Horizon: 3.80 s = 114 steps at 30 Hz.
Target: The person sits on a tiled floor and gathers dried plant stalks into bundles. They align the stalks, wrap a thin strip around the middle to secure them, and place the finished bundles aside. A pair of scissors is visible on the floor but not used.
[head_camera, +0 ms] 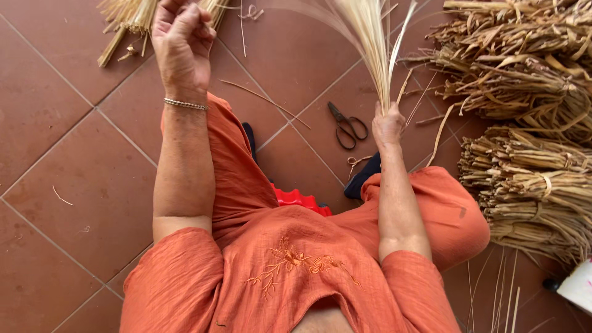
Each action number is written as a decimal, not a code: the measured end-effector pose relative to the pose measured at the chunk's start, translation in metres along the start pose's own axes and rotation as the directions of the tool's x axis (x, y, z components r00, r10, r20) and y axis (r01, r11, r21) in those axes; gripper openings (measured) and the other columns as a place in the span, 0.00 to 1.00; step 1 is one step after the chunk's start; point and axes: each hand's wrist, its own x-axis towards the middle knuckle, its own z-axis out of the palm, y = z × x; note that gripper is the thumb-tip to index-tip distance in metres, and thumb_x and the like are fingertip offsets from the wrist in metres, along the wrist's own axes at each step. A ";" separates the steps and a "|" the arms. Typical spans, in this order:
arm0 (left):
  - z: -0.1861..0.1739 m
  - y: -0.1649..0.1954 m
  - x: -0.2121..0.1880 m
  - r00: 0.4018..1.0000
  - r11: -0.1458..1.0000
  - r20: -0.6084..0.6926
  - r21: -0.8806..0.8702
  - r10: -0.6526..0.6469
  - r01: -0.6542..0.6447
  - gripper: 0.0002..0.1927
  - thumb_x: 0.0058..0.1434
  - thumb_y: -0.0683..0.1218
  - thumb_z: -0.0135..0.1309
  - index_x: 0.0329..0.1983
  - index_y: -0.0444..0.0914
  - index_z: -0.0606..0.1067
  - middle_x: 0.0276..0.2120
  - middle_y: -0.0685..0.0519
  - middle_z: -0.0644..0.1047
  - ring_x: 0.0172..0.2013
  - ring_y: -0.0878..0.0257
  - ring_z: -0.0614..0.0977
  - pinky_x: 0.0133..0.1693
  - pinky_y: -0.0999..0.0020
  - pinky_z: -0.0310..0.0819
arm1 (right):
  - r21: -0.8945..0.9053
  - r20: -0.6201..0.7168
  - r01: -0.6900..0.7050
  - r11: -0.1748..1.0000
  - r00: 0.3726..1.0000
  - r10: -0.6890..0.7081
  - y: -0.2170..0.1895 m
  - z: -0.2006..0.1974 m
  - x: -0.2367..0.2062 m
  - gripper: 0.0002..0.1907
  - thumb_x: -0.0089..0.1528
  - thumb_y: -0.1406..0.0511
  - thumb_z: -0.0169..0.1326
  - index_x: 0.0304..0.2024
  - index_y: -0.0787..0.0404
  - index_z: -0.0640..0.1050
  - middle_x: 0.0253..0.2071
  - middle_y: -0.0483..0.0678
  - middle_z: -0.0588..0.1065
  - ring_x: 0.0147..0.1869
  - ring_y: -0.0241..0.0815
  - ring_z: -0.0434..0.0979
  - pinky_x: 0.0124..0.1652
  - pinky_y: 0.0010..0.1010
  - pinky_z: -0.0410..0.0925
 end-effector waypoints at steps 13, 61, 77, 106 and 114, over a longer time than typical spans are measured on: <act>0.001 -0.012 -0.009 0.995 0.956 0.095 0.290 0.018 -0.045 0.05 0.67 0.33 0.57 0.36 0.33 0.74 0.26 0.51 0.77 0.26 0.65 0.75 0.30 0.71 0.71 | 0.086 0.384 -0.309 0.947 0.887 0.255 -0.025 -0.013 -0.011 0.17 0.68 0.57 0.55 0.36 0.66 0.77 0.17 0.45 0.71 0.13 0.37 0.66 0.14 0.33 0.60; 0.032 -0.063 -0.112 0.762 0.551 0.133 0.769 -0.634 0.324 0.15 0.69 0.49 0.61 0.53 0.37 0.78 0.34 0.51 0.83 0.32 0.67 0.83 0.34 0.72 0.82 | 0.883 0.458 -0.332 0.332 0.763 -0.457 -0.110 -0.057 -0.162 0.15 0.72 0.56 0.48 0.43 0.61 0.73 0.20 0.45 0.68 0.14 0.30 0.57 0.15 0.23 0.54; 0.064 -0.086 -0.119 0.836 0.069 0.547 0.836 -0.038 -0.544 0.06 0.70 0.46 0.59 0.45 0.40 0.77 0.34 0.54 0.82 0.32 0.67 0.84 0.34 0.72 0.80 | 0.884 0.394 -0.216 0.415 0.822 -0.411 -0.074 -0.069 -0.197 0.15 0.72 0.55 0.48 0.41 0.59 0.73 0.20 0.44 0.70 0.16 0.29 0.59 0.15 0.21 0.55; 0.041 -0.001 -0.148 0.901 0.145 0.430 0.897 -0.056 -0.418 0.02 0.70 0.38 0.63 0.43 0.37 0.81 0.33 0.53 0.79 0.28 0.66 0.79 0.28 0.70 0.75 | 0.898 0.379 -0.259 0.354 0.866 -0.327 -0.046 -0.082 -0.216 0.15 0.71 0.56 0.52 0.37 0.59 0.70 0.20 0.44 0.70 0.17 0.28 0.60 0.16 0.21 0.57; 0.129 -0.081 -0.148 0.724 0.374 0.688 0.661 0.045 -0.651 0.06 0.69 0.42 0.60 0.47 0.36 0.78 0.34 0.51 0.81 0.30 0.63 0.83 0.31 0.68 0.80 | 0.893 0.365 -0.188 0.409 0.833 -0.415 -0.049 -0.079 -0.220 0.21 0.73 0.51 0.44 0.35 0.59 0.72 0.21 0.43 0.71 0.18 0.28 0.62 0.18 0.20 0.58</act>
